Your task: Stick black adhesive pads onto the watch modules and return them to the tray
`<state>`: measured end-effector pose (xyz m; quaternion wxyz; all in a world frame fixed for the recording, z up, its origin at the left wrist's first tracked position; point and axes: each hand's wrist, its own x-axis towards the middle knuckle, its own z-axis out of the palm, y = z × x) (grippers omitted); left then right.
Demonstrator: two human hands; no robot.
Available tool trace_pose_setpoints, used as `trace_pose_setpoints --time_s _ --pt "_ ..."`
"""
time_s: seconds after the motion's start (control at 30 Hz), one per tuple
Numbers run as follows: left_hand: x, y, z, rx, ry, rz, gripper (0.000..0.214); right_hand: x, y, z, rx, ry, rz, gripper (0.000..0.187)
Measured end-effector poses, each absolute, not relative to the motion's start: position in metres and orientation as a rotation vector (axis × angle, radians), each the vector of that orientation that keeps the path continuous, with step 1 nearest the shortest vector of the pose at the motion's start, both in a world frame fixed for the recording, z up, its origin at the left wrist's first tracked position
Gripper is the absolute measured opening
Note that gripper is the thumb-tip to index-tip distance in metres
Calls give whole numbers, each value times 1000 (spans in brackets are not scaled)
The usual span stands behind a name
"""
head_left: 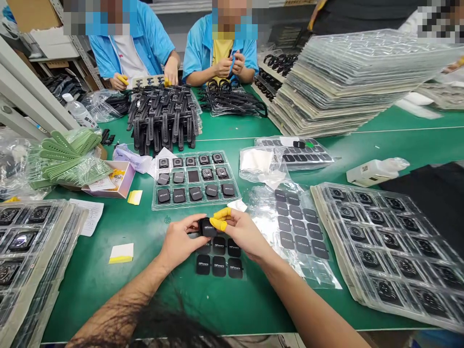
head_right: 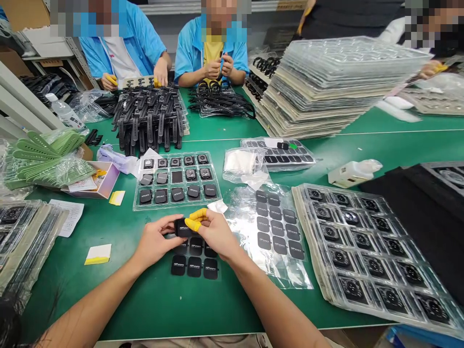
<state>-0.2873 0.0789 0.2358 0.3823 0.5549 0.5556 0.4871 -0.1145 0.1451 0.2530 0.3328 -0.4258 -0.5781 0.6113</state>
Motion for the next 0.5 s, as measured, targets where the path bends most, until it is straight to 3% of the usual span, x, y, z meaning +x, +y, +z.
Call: trace_pose_setpoints --time_s 0.5 --pt "-289 79 235 1476 1416 1215 54 -119 146 249 -1075 -1419 1677 29"
